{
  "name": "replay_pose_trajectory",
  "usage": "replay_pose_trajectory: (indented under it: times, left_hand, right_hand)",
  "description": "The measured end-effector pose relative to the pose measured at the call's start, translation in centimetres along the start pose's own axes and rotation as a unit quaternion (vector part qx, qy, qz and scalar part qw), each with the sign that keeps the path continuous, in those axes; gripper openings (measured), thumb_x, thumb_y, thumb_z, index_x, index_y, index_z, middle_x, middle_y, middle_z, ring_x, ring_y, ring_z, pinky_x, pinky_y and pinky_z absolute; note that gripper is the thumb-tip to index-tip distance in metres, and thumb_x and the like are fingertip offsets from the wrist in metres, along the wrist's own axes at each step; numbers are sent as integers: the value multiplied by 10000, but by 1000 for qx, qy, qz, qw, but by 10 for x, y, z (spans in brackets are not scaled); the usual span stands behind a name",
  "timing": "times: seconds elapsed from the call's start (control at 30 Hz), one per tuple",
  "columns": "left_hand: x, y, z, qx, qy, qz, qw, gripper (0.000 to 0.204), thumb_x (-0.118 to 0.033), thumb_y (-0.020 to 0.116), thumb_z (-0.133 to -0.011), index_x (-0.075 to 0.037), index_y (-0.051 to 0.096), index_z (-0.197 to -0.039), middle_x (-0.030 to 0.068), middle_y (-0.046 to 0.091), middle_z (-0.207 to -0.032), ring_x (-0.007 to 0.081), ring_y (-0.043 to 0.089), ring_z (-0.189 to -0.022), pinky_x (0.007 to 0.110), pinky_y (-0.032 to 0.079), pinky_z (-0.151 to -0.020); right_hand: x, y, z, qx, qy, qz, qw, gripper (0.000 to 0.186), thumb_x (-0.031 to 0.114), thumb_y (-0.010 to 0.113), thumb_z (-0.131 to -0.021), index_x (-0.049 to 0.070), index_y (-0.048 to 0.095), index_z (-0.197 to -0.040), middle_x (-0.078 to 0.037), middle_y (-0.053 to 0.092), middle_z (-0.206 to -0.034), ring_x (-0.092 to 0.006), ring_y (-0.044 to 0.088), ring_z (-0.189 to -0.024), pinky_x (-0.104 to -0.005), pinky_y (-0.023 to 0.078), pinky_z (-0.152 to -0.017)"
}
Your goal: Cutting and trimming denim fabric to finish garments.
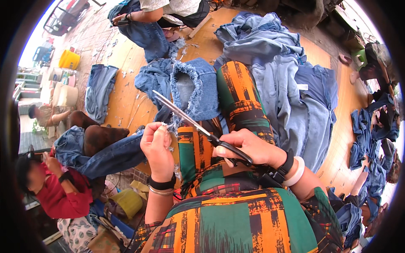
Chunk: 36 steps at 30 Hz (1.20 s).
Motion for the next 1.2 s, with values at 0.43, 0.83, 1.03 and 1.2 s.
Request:
replay_pose_trajectory:
  times: [0.43,0.83,1.03,1.2]
  left_hand:
    - [-11,-1,7,107,-132,189,967,80,-99,549,-938,-27,540,-905,-34,421,-674,62,367,-562,225,301,-518]
    - [-13,4,16,119,-117,199,966,27,-34,535,-947,-14,554,-945,-24,456,-678,46,379,-561,212,314,-520]
    - [-14,8,21,110,-103,172,974,39,-27,518,-930,5,541,-926,-20,436,-671,52,367,-559,220,305,-509]
    - [-12,7,20,124,-98,177,971,29,-30,541,-954,-24,567,-967,-46,464,-683,33,376,-567,214,310,-531]
  right_hand:
    - [13,-17,69,31,1,75,997,427,446,641,-956,34,717,-1036,-8,662,-722,-150,517,-825,-320,411,-789]
    - [9,-24,86,103,12,114,988,404,422,658,-955,38,714,-1068,-23,650,-733,-153,541,-758,-324,422,-754]
    - [11,-17,81,77,62,86,991,529,525,628,-930,12,726,-1013,-23,673,-726,-164,524,-767,-322,380,-792]
    - [15,-16,80,88,60,95,990,514,502,632,-934,2,721,-1010,-36,674,-733,-173,527,-788,-323,379,-802]
Point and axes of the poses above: each hand's wrist, its own z-axis away from the middle knuckle, its own y-axis out of the palm, x = y × z, the point moved 1 cm from there along -z, towards the middle knuckle
